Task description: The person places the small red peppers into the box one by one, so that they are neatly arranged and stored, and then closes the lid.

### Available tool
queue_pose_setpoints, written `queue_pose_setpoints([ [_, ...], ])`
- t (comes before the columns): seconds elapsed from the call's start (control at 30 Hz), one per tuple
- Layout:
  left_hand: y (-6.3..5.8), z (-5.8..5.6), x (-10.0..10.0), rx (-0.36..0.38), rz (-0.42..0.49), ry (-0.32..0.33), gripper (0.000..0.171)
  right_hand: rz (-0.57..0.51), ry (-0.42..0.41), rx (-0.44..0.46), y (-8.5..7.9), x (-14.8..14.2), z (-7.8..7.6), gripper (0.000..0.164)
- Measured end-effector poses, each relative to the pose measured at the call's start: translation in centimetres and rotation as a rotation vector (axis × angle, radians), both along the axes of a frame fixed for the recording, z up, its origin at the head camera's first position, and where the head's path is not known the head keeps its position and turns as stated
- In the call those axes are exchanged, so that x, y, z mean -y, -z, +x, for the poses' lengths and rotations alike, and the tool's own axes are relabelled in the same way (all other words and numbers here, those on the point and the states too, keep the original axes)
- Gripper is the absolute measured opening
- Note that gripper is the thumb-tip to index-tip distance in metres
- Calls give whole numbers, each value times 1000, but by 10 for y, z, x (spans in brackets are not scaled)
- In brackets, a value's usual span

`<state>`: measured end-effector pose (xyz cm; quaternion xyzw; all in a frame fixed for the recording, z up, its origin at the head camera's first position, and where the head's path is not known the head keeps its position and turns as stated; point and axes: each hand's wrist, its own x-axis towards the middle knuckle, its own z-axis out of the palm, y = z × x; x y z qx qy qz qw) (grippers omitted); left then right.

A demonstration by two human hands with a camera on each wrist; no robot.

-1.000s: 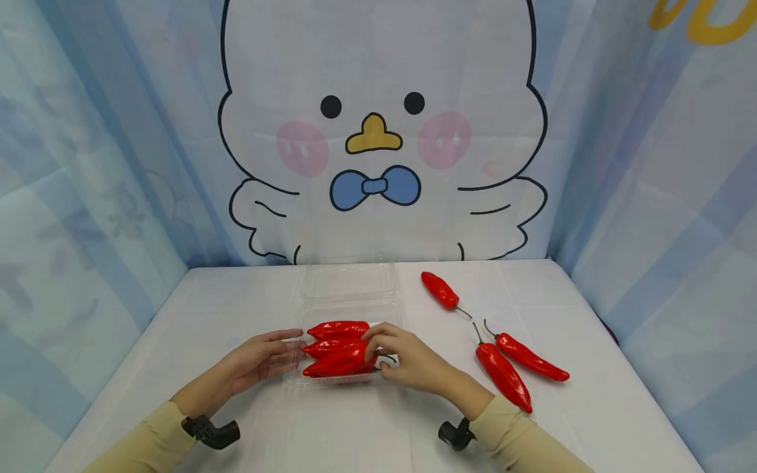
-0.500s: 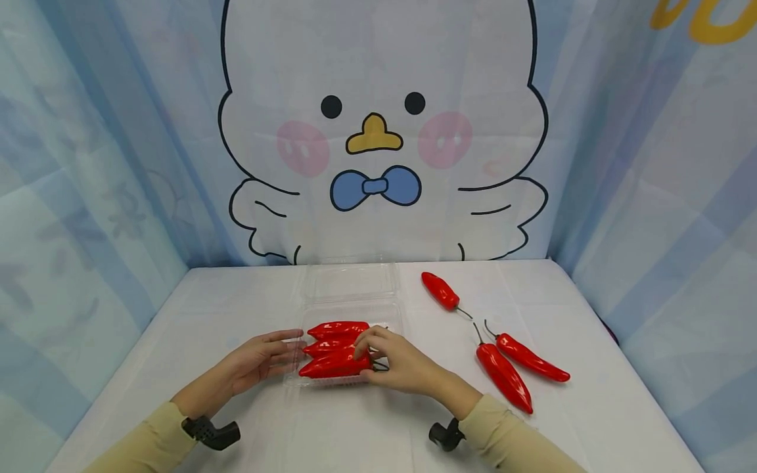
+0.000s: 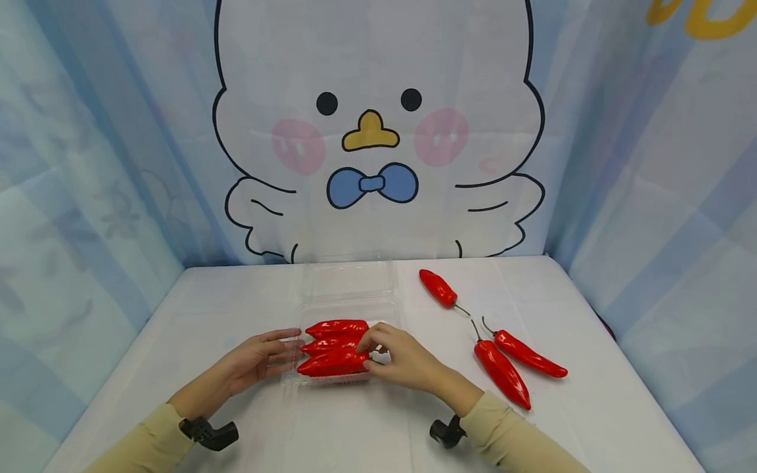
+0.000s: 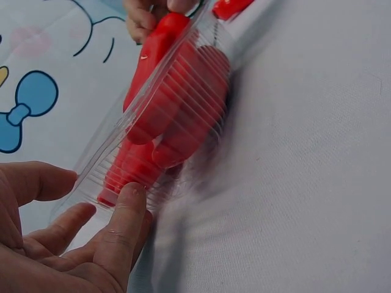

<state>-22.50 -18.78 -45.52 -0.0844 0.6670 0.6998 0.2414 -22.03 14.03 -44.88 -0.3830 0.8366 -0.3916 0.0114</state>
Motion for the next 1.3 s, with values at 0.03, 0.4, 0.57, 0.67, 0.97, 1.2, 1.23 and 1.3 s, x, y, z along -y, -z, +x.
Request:
queue_pose_setpoints([
  [0.03, 0, 0, 0, 2, -6, -6, 52, -3, 3, 2, 0, 0, 0, 23],
  [0.4, 1, 1, -1, 17, -21, -38, 50, -12, 2, -3, -3, 3, -3, 16],
  [0.57, 1, 1, 0, 13, -7, -25, 50, -18, 28, 10, -4, 1, -4, 16],
  [0.67, 1, 0, 0, 10, 1, -20, 50, -23, 65, 6, -4, -2, -5, 17],
  [0.97, 0, 0, 0, 10, 2, -28, 51, -29, 184, -28, -3, -12, -11, 16],
  [1.2, 0, -1, 0, 15, -2, -37, 51, -53, 324, -67, -3, -25, -23, 16],
  [1.23, 0, -1, 0, 16, -1, -38, 51, -54, 342, -74, -3, -27, -26, 15],
  [1.3, 0, 0, 0, 17, 2, -39, 51, -60, 378, -87, -3, -31, -30, 14],
])
